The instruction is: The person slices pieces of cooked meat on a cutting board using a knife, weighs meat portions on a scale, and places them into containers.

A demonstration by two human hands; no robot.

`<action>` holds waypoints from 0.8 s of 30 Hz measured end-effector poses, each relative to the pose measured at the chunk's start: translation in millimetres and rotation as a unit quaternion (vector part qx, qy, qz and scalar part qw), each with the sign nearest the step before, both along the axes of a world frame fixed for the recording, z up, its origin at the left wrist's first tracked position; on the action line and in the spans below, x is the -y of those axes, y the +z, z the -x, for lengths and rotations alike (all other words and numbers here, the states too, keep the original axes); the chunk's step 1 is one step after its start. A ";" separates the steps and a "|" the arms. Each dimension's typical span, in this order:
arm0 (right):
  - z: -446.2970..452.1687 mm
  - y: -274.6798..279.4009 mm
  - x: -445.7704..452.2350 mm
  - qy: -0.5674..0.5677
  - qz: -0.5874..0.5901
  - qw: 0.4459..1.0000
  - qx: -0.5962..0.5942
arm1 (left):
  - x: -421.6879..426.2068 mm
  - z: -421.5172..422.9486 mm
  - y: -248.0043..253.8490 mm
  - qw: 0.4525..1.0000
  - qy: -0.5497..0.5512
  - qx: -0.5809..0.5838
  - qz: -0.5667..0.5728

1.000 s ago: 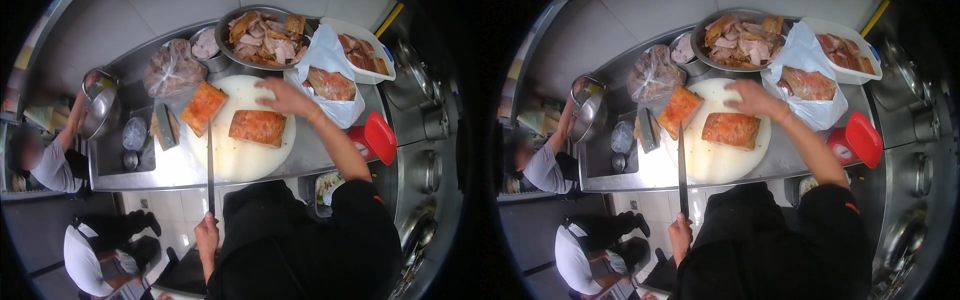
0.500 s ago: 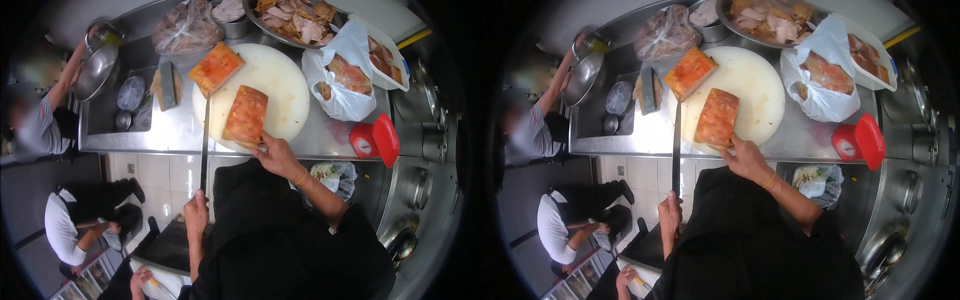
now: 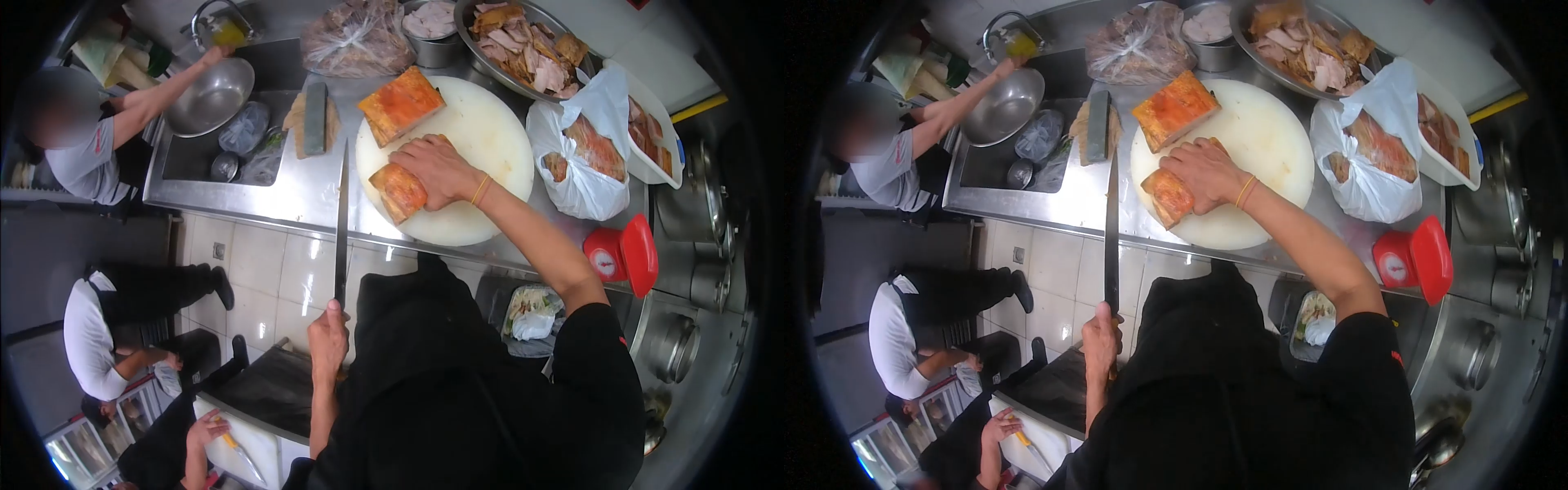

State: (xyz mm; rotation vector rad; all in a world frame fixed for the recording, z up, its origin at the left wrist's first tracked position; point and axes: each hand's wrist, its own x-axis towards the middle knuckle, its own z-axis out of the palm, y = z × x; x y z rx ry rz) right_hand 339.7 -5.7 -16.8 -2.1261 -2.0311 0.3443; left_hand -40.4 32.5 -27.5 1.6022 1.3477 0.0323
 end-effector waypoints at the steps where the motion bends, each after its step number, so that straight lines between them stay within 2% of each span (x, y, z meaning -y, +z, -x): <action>1: 0.5 0.6 -0.1 -0.018 -0.004 1.000 -0.005 | 1.0 2.7 -1.7 1.000 -0.001 0.000 0.004; 3: 4.6 -1.0 7.7 -0.056 -0.010 0.998 -0.016 | 4.0 5.9 -3.9 1.000 -0.008 0.010 -0.001; 6: 17.5 -3.1 38.1 -0.178 0.000 0.984 0.000 | 7.4 5.5 -2.9 1.000 -0.020 0.009 -0.017; 9: 31.5 19.0 60.0 -0.276 0.069 0.958 -0.034 | 13.8 2.1 -8.2 0.997 -0.031 0.042 -0.053; 10: 32.9 18.4 62.9 -0.285 0.063 0.956 -0.041 | 13.7 0.2 -9.1 0.995 -0.038 0.059 -0.069; 13: 31.9 17.2 66.2 -0.304 0.061 0.948 -0.071 | 8.2 -11.9 4.4 0.996 -0.082 0.013 -0.034; 15: 21.6 18.9 61.2 -0.304 0.085 0.943 -0.099 | 4.1 -16.7 3.2 0.994 -0.102 0.021 -0.044; 18: 6.2 12.4 64.1 -0.305 0.051 0.938 -0.156 | 1.3 -19.7 -1.6 0.988 -0.125 0.037 -0.080; 24: 22.0 3.0 57.8 -0.343 0.004 0.939 0.000 | -3.2 -30.1 13.2 0.989 -0.135 0.027 -0.045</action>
